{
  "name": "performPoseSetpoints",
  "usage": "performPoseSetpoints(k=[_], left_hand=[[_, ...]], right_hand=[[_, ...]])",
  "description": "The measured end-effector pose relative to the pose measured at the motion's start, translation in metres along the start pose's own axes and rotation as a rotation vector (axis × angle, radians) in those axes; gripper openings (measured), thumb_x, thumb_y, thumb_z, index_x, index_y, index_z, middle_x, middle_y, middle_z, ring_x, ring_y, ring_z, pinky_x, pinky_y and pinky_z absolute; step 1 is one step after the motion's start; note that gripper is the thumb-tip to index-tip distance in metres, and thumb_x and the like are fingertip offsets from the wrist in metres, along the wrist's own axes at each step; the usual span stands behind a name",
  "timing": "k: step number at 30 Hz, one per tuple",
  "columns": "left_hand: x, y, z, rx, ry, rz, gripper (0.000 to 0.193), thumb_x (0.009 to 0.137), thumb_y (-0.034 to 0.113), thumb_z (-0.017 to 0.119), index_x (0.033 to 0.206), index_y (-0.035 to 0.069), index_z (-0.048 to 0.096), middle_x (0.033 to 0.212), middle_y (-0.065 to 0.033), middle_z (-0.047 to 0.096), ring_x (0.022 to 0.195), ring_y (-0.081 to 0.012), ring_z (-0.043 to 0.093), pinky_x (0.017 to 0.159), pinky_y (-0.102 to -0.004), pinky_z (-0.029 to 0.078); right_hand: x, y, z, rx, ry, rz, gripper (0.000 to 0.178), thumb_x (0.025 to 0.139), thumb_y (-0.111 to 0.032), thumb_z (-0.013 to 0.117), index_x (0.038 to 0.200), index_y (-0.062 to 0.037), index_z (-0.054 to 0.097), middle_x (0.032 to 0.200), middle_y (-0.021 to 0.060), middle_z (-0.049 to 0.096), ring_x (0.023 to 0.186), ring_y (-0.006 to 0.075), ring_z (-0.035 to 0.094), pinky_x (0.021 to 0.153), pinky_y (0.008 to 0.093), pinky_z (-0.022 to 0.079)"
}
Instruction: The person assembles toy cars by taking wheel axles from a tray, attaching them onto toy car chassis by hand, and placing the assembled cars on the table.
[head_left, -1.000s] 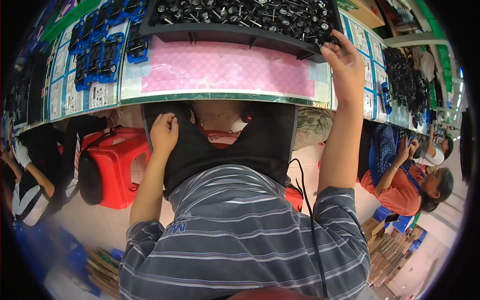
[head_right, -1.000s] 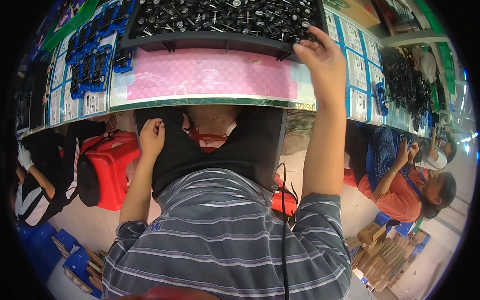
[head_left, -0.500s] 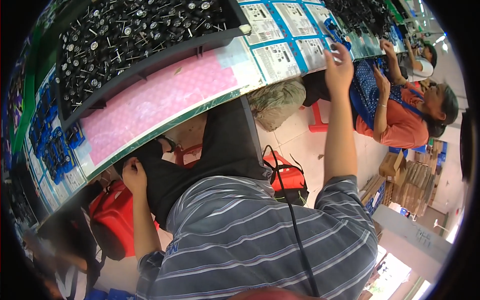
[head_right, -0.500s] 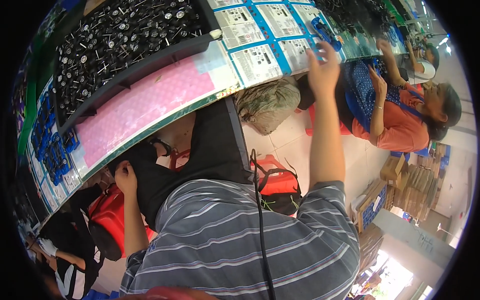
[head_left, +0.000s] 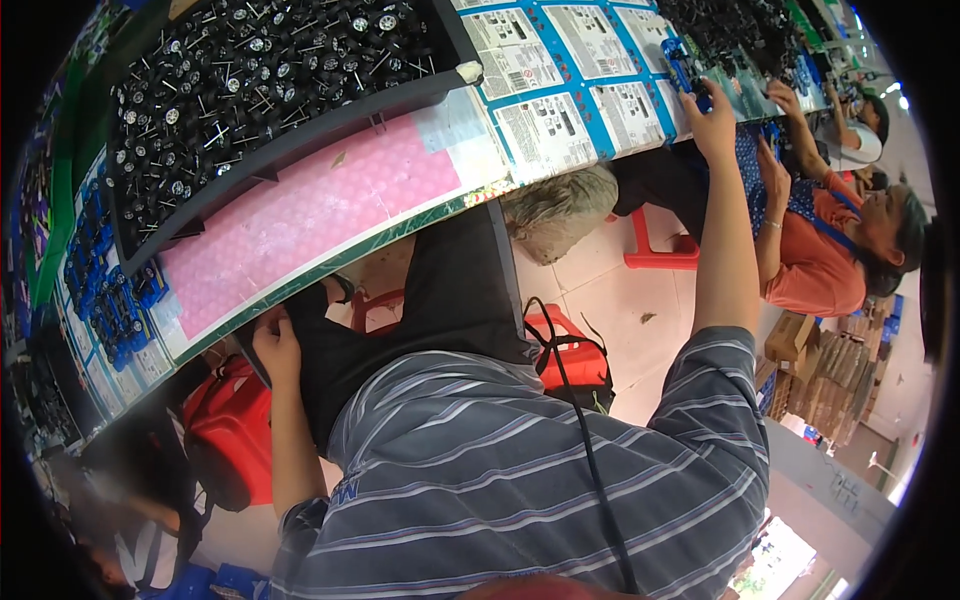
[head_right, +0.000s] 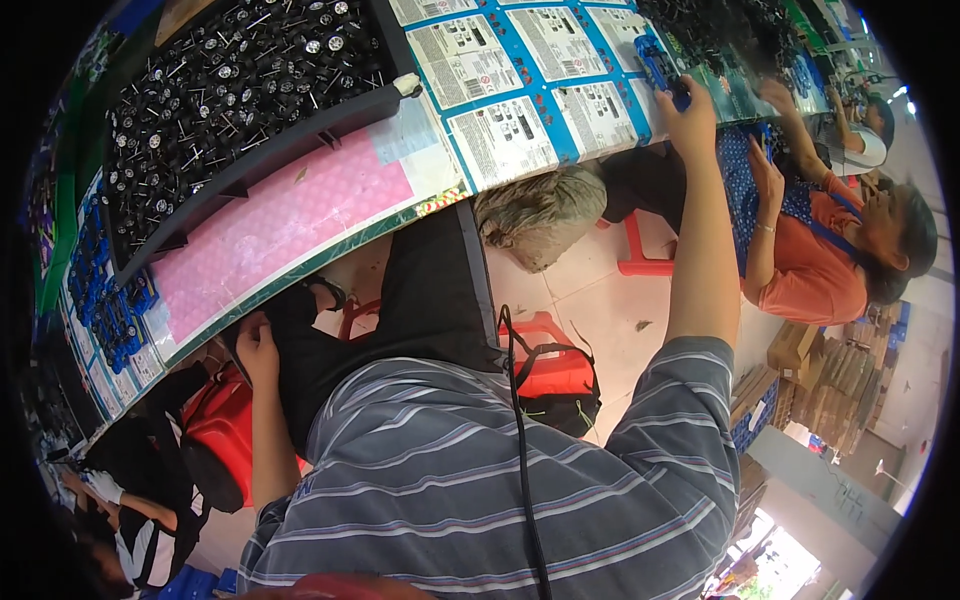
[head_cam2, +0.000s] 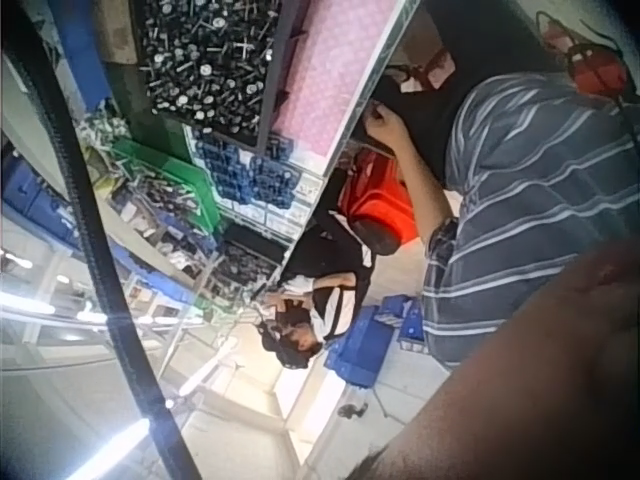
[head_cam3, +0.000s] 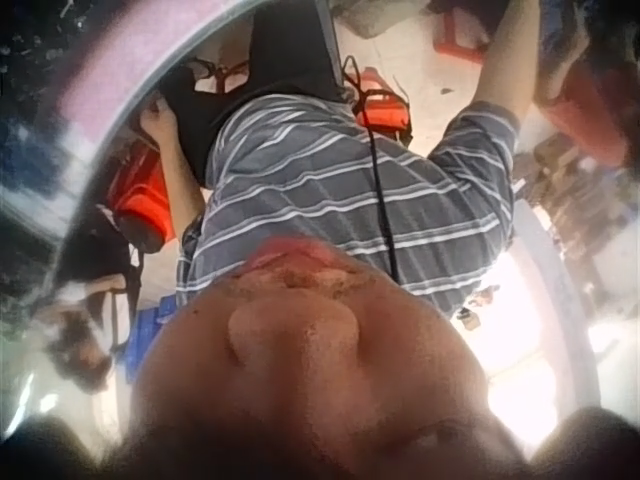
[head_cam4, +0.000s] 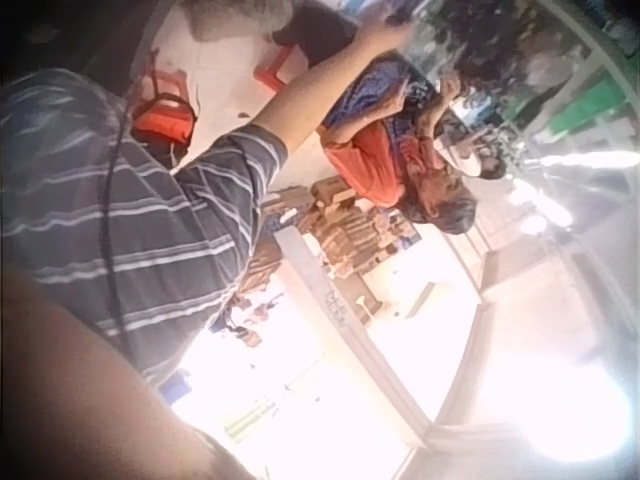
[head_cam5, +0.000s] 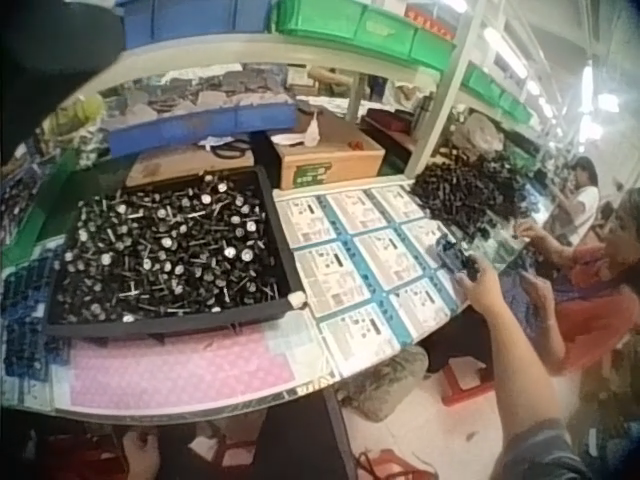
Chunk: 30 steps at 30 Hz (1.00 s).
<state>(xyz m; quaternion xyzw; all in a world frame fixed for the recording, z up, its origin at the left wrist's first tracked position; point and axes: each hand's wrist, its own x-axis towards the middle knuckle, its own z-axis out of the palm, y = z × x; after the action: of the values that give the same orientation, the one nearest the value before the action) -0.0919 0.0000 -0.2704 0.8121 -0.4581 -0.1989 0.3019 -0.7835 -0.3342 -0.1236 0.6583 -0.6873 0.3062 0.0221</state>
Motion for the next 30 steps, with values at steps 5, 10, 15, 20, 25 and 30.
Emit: performPoseSetpoints(k=[5, 10, 15, 20, 25, 30], left_hand=[[-0.021, 0.087, 0.020, -0.572, -0.281, -0.036, 0.016, 0.098, 0.010, 0.062, 0.109, 0.000, 0.067, 0.099, -0.0046, 0.069, 0.092, -0.0117, 0.063, 0.084, -0.0258, 0.050], [-0.042, 0.190, 0.022, -0.891, -0.675, 0.060, 0.024, 0.096, 0.009, 0.065, 0.119, 0.003, 0.062, 0.095, -0.0021, 0.063, 0.083, -0.0057, 0.059, 0.073, -0.0212, 0.048], [-0.044, 0.219, 0.015, -1.352, -0.755, 0.002, 0.060, 0.098, 0.009, 0.063, 0.148, 0.005, 0.031, 0.122, -0.0071, 0.054, 0.088, -0.0100, 0.058, 0.076, -0.0255, 0.051], [-0.034, 0.188, -0.015, -1.435, -0.626, -0.065, 0.050, 0.099, 0.016, 0.061, 0.141, 0.002, 0.037, 0.108, -0.0072, 0.061, 0.081, -0.0125, 0.061, 0.066, -0.0253, 0.051], [-0.040, 0.159, -0.027, -1.437, -0.611, -0.130, 0.046, 0.098, 0.019, 0.061, 0.136, 0.004, 0.041, 0.095, -0.0061, 0.063, 0.073, -0.0107, 0.061, 0.060, -0.0228, 0.049], [-0.054, 0.153, -0.037, -1.484, -0.497, -0.157, 0.045, 0.098, 0.020, 0.062, 0.135, 0.004, 0.043, 0.096, -0.0063, 0.064, 0.074, -0.0107, 0.061, 0.059, -0.0229, 0.049]], right_hand=[[-0.033, -0.068, 0.005, 0.167, -0.004, 0.192, 0.056, 0.081, -0.031, 0.081, 0.121, 0.0035, 0.065, 0.118, 0.0190, 0.068, 0.110, 0.0286, 0.065, 0.097, 0.0365, 0.048], [-0.156, -0.230, -0.009, 0.820, -0.258, 0.201, 0.057, 0.078, -0.013, 0.084, 0.124, 0.0067, 0.059, 0.115, 0.0123, 0.064, 0.110, 0.0200, 0.060, 0.095, 0.0324, 0.048], [-0.212, -0.349, -0.018, 0.703, -0.748, -0.307, 0.062, 0.072, -0.016, 0.089, 0.124, -0.0009, 0.059, 0.117, 0.0134, 0.063, 0.107, 0.0242, 0.063, 0.093, 0.0343, 0.050], [-0.173, -0.380, -0.003, 0.761, -0.685, -0.487, 0.062, 0.070, -0.029, 0.090, 0.118, -0.0037, 0.062, 0.110, 0.0117, 0.065, 0.099, 0.0251, 0.065, 0.080, 0.0355, 0.053], [-0.046, -0.391, 0.057, 0.365, -0.159, -0.591, 0.033, 0.082, -0.019, 0.078, 0.108, -0.0004, 0.070, 0.099, 0.0139, 0.068, 0.078, 0.0245, 0.068, 0.070, 0.0342, 0.054], [-0.011, -0.403, 0.094, 0.017, -0.193, -0.697, 0.025, 0.081, -0.014, 0.075, 0.102, -0.0021, 0.072, 0.103, 0.0196, 0.067, 0.095, 0.0393, 0.065, 0.085, 0.0433, 0.052]])
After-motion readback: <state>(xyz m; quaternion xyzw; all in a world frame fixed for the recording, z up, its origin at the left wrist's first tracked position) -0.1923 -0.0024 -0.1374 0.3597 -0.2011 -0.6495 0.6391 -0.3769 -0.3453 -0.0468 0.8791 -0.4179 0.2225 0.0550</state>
